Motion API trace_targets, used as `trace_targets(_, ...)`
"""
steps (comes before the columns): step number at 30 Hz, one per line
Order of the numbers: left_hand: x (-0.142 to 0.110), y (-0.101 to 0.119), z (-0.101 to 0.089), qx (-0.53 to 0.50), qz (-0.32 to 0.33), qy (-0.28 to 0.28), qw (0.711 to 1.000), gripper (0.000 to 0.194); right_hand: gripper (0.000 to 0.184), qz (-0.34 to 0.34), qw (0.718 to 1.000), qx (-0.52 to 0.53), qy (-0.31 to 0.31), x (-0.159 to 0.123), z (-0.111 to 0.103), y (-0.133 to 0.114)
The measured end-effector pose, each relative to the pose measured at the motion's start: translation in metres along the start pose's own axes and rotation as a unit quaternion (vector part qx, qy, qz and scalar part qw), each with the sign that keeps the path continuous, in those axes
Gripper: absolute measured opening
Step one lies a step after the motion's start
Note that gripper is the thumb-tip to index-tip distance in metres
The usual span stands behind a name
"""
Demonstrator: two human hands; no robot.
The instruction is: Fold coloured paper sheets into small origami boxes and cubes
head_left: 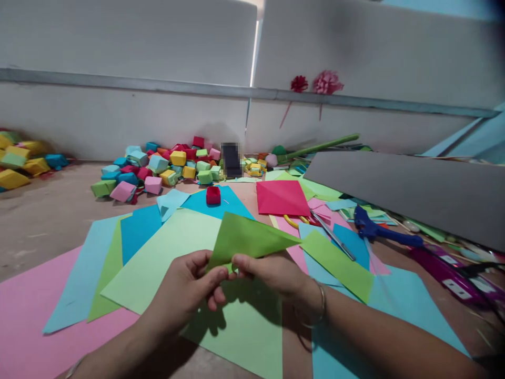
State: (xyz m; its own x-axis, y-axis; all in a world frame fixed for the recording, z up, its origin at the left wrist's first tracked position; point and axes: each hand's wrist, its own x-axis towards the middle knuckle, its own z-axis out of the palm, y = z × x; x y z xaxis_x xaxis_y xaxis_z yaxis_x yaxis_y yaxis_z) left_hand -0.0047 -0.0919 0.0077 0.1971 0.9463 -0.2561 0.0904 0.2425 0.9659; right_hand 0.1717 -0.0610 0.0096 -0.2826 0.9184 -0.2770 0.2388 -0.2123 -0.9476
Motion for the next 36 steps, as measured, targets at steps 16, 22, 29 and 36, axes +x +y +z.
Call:
trace_targets(16,0.011,0.003,-0.027,0.019,-0.044,0.022,0.999,0.022,0.036,-0.216,0.972,0.018,0.086,0.023,-0.08,-0.022)
trace_targets(22,0.012,0.01,-0.034,0.062,-0.041,0.013,0.997,0.02,0.015,-0.21,0.953,-0.217,0.027,0.016,-0.07,-0.024)
trace_targets(29,0.015,0.013,-0.041,0.087,-0.017,0.022,0.996,0.024,0.036,-0.189,0.975,-0.12,-0.01,0.014,-0.076,-0.024)
trace_targets(36,0.017,0.013,-0.044,0.091,-0.014,0.05,0.994,0.028,0.031,-0.139,0.972,-0.181,-0.049,0.015,-0.071,-0.022)
